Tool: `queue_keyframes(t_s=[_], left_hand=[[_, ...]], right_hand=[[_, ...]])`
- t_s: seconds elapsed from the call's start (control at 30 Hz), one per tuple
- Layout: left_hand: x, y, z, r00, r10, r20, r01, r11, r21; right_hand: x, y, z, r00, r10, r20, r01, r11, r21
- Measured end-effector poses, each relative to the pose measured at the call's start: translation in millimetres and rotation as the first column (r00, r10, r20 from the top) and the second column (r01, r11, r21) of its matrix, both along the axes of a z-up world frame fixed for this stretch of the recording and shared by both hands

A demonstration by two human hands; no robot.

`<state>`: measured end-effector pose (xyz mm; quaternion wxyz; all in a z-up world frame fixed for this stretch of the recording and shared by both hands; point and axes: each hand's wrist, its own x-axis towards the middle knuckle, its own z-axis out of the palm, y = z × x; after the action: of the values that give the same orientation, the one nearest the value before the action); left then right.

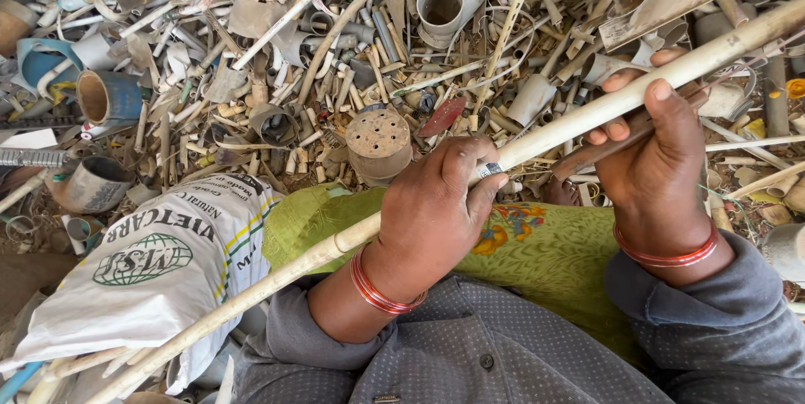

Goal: The person uses a small hacksaw blade to cut through a white PVC pipe while holding the pipe with their other hand.

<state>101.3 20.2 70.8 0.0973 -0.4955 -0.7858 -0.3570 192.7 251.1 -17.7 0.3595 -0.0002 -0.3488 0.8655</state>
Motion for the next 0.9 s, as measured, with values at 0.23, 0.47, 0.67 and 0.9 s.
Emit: queue_keyframes(t_s=[0.23, 0.47, 0.67, 0.9], left_hand=[[1.3, -2.9, -2.2, 0.999, -0.040, -0.015, 0.041, 0.999, 0.017], [-3.5, -9.0, -3.4, 0.997, 0.030, -0.073, -0.035, 0.997, -0.063], [-7.3, -16.8, -11.7, 0.999, 0.025, 0.021, -0.021, 0.983, -0.181], [-17.0, -21.5, -20.5, 0.987, 0.012, 0.162, 0.025, 0.974, -0.224]], right_hand=[[3.2, 0.1, -2.2, 1.000, 0.014, -0.003, -0.014, 1.000, 0.001], [0.3, 6.0, -6.7, 0.996, -0.077, 0.046, 0.074, 0.996, 0.056], [-1.7, 9.8, -10.1, 0.986, -0.158, 0.056, 0.150, 0.980, 0.133], [-8.9, 8.7, -4.6, 0.993, -0.052, 0.103, 0.034, 0.984, 0.172]])
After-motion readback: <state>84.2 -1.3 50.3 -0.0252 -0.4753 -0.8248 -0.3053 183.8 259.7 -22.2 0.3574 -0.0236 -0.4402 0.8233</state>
